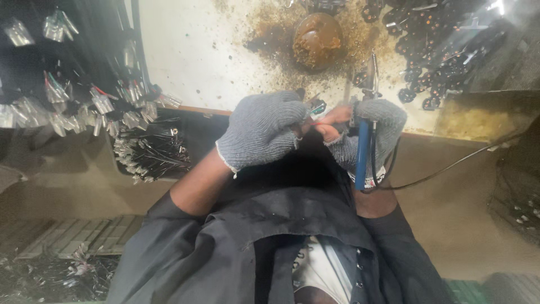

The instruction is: The person sits at a workbench soldering the ends of red and green wires to small connectors, holding a soldering iron in one hand and solder wire in the other, dipping wires into a rosin pot and finishing one connector before starting the next.

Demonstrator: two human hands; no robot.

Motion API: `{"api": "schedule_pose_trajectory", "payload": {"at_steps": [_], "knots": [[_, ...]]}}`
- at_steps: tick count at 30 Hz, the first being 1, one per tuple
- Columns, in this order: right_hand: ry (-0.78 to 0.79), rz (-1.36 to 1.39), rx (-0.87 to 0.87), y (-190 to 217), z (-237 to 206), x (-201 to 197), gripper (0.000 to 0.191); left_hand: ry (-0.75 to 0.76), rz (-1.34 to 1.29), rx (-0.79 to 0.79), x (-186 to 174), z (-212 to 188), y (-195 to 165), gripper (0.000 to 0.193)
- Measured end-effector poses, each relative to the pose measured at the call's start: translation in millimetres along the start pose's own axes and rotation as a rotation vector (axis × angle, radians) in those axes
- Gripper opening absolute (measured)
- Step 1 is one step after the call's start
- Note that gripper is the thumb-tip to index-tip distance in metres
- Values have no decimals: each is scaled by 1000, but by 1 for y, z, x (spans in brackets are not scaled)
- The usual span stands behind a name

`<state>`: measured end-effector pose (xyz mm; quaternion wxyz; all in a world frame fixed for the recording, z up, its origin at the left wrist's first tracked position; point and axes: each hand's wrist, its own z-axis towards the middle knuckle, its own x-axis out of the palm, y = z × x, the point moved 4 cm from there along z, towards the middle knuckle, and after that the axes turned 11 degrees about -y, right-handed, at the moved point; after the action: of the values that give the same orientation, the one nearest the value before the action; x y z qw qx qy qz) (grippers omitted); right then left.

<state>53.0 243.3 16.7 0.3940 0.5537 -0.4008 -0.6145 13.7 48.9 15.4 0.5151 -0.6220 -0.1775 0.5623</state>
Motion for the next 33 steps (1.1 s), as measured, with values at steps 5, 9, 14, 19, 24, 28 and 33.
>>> {"api": "schedule_pose_trajectory", "payload": {"at_steps": [5, 9, 14, 19, 24, 28, 33], "knots": [[-98, 155, -120, -2, -5, -2, 57, -19, 44, 9, 3, -3, -1, 16], [-79, 20, -115, -10, -14, -4, 57, -37, 45, -10, 8, -8, 4, 15], [-26, 56, 153, -15, -20, -2, 24, -23, 32, 2, 8, -10, 8, 15], [-58, 117, 85, -12, -14, -1, 28, -53, -9, 3, 5, -8, 4, 23], [-72, -2, 58, -12, -14, 3, 26, -83, 52, -37, 5, -10, 6, 21], [-89, -23, 24, 4, -14, 8, 24, -254, 10, 43, 1, -17, 6, 21], [-76, -53, -22, 33, -8, 11, 22, -341, 110, 135, 1, -24, -2, 23]]}}
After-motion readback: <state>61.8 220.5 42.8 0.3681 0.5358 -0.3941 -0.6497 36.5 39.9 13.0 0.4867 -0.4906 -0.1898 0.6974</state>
